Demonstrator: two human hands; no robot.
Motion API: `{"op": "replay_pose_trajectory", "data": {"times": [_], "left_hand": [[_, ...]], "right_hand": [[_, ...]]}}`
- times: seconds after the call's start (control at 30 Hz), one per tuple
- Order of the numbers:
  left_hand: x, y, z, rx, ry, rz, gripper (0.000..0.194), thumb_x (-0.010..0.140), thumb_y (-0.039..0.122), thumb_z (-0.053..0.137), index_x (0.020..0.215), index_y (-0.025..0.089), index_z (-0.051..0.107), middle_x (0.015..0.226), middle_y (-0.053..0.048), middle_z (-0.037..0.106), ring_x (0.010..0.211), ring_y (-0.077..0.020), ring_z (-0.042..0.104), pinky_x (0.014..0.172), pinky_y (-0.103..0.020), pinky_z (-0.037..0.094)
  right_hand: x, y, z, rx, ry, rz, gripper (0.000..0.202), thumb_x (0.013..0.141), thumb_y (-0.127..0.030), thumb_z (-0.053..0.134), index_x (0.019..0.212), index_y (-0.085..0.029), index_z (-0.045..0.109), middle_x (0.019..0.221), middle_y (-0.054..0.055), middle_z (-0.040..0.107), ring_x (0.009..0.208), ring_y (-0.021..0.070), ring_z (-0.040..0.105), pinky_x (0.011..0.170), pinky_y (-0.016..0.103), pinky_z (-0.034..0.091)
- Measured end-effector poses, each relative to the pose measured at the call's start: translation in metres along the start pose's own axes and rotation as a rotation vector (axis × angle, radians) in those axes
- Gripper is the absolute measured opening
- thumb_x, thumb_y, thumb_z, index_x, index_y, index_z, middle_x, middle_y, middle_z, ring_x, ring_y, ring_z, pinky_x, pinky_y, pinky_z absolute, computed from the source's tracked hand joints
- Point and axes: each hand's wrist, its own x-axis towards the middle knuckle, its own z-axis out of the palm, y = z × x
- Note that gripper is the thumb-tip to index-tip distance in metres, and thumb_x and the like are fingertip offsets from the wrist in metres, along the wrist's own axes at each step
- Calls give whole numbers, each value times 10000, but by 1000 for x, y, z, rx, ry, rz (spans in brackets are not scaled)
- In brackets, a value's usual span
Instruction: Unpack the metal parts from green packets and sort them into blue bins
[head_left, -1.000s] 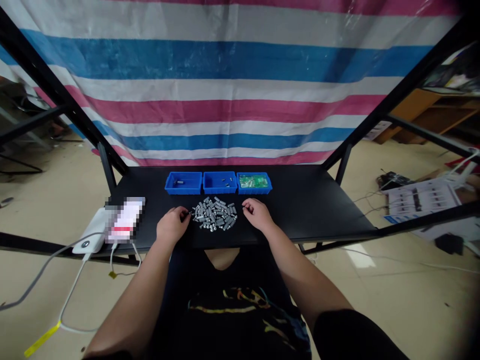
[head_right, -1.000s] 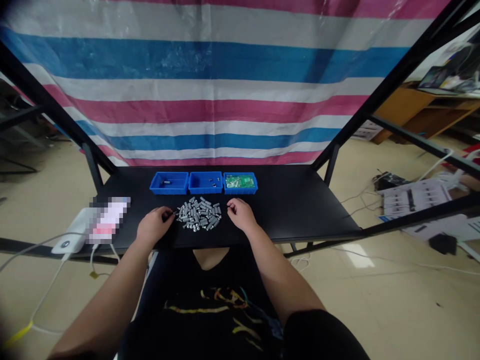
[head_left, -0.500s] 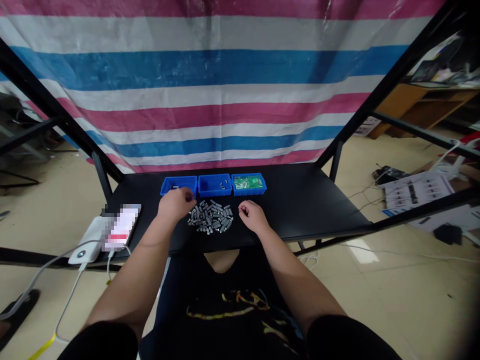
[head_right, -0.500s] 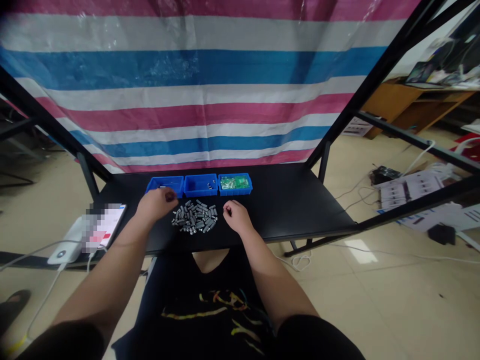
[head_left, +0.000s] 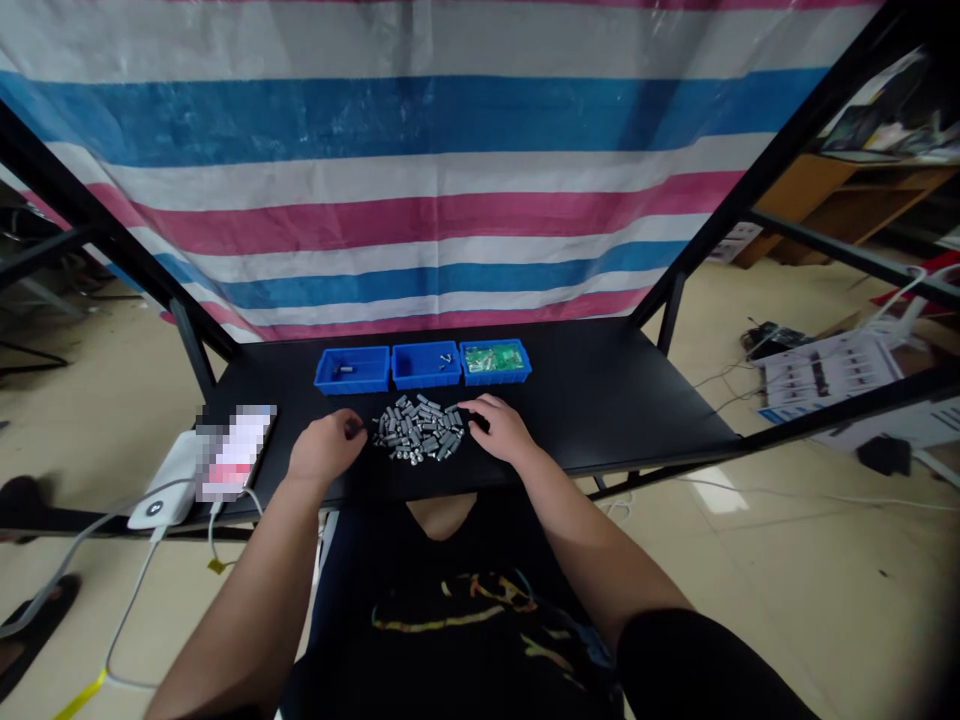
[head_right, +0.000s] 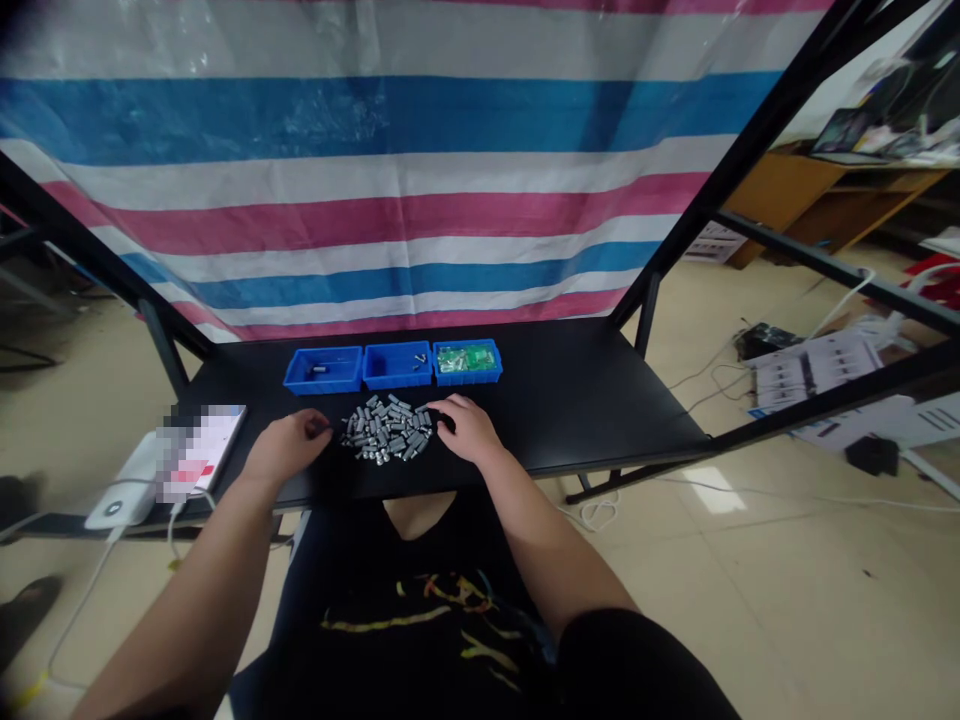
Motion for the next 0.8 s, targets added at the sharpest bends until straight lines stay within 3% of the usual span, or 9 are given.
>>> {"op": "replay_pose_trajectory", "data": {"times": [0.17,0.27,0.4,0.57,0.73,0.8], "left_hand": [[-15,-19,20,-26,-79,-38,239,852,421,569,1010,284,685,909,-16,771,834,-214,705,658,-277,433],[-23,-26,29,-85,-26,-37,202,863,414,558,979,285,662,876,-2,755,807,-198,688,649,-274,417],[-32,-28,39,-95,39,3,169,883,397,542,951,287,651,840,13,733,776,-184,666,618,-273,378],[-40,-24,52,-54,186,9,190,925,412,513,951,279,646,846,15,714,798,-176,662,594,-269,333],[-42,-27,61,-56,242,47,178,930,399,529,942,266,647,830,17,700,764,-162,642,593,-267,313],[-41,-29,63,-68,254,55,174,931,392,533,944,264,650,835,14,700,769,-161,639,602,-264,315]], "right_hand": [[7,0,-3,-37,-97,-110,327,906,-178,643,1183,-321,741,1123,34,667,1046,207,628,933,347,524],[14,1,-9,-21,-149,-107,259,897,-197,672,1128,-289,745,1099,40,668,1001,198,640,877,326,523],[20,3,-20,-22,-232,-70,169,842,-171,700,987,-251,733,1010,23,648,800,146,621,717,267,483],[31,2,-33,-76,-378,-104,189,716,-85,721,842,-224,697,874,-2,590,749,133,569,675,240,415],[66,-16,-39,-165,-663,-30,157,656,-109,753,750,-197,664,745,-27,567,670,117,516,597,233,330],[85,-33,-33,-86,-690,-52,136,675,-123,755,749,-194,665,713,-34,573,646,112,515,600,231,346]]}}
